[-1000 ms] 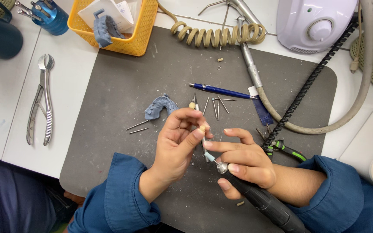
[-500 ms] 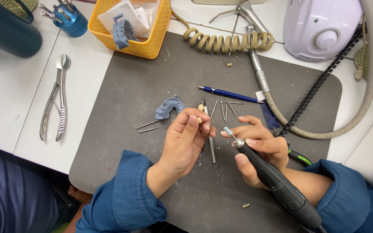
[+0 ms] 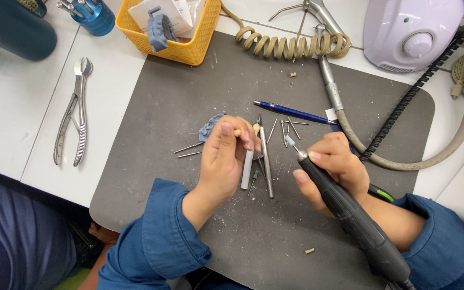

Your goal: The person uses a rotary handpiece to grind and smooth a small beige dental prosthesis, then switches to a manual carving tool to refine its surface. The person repeatedly alternates between the rotary tool and the manual tool while holding the prosthesis in the left hand.

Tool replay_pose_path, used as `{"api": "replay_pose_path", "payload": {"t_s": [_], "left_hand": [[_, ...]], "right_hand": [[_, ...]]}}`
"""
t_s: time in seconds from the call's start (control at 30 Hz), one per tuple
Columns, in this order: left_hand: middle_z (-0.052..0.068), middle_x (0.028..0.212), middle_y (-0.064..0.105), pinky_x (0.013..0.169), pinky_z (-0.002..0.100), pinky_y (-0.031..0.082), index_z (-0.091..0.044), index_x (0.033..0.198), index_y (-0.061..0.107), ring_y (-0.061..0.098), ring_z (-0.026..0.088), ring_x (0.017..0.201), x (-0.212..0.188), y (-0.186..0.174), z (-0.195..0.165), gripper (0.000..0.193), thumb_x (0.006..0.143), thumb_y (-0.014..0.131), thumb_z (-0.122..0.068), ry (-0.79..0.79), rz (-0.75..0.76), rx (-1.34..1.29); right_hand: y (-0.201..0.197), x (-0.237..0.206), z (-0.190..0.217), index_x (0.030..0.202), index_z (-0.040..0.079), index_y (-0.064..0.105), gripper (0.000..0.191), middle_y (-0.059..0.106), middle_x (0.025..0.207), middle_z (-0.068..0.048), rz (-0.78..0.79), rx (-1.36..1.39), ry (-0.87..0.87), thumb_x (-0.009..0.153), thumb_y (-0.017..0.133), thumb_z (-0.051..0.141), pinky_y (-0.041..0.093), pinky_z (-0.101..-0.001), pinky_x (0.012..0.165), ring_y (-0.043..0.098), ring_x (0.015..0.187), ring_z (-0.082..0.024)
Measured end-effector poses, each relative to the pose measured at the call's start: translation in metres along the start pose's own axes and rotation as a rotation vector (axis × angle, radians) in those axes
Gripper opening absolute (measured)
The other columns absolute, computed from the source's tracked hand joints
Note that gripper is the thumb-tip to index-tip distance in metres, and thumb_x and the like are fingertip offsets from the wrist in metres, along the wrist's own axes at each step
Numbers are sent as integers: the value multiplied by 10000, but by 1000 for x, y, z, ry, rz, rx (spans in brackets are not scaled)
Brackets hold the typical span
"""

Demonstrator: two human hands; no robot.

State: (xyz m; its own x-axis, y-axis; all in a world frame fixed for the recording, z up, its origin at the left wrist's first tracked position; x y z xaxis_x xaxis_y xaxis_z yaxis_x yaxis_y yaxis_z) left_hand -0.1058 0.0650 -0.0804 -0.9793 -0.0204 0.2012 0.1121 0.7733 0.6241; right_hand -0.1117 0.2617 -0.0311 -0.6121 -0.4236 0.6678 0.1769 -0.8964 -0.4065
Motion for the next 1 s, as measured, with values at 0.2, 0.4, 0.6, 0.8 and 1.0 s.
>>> {"api": "replay_pose_path", "payload": {"t_s": [0.2, 0.4, 0.6, 0.8, 1.0], "left_hand": [[23, 1036, 567, 888, 310, 525, -59, 1131, 565, 537, 104, 910, 13, -27, -40, 206, 1141, 500, -254, 183, -179, 129], [38, 1060, 670, 885, 276, 579, -27, 1209, 644, 624, 93, 924, 19, -40, -75, 184, 1099, 600, -167, 225, -291, 338], [39, 1095, 696, 884, 263, 588, -28, 1245, 677, 652, 89, 959, -3, -41, -93, 208, 1076, 624, -137, 253, -311, 405], [33, 1058, 691, 843, 251, 582, -27, 1227, 674, 650, 85, 925, -17, -59, -112, 214, 1037, 664, -125, 260, -373, 350], [37, 1035, 696, 825, 258, 587, -18, 1187, 658, 658, 91, 906, -18, -64, -121, 211, 1004, 713, -109, 270, -375, 279]], "right_hand": [[-4, 30, 17, 999, 118, 574, 228, 620, 906, -72, 435, -602, -175, 843, 740, 130, 485, -361, 725, 625, 824, -253], [13, 21, 43, 953, 147, 578, 93, 535, 797, -11, 676, -927, -422, 913, 659, 128, 485, -311, 673, 592, 774, -174], [24, 2, 70, 1057, 112, 616, 203, 569, 867, -21, 733, -900, -362, 857, 655, 121, 504, -315, 726, 606, 844, -188], [36, 6, 89, 1097, 125, 680, 299, 610, 940, -37, 756, -797, -169, 800, 682, 101, 513, -359, 795, 625, 922, -237], [53, 35, 101, 921, 117, 747, 170, 640, 1082, -61, 567, -646, -23, 829, 769, 257, 454, -445, 896, 563, 1090, -304]]}}
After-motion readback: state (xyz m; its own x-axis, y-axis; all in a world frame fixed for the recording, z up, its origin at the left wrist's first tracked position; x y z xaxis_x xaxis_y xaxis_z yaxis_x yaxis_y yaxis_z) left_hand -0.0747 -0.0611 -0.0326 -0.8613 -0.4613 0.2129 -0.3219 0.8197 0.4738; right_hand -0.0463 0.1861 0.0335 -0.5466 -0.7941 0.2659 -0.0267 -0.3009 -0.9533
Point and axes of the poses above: each hand's wrist, its own x-axis towards the middle knuckle, its own y-axis out of the palm, z = x × y, the point moved 5 cm from there along x, towards the middle knuckle
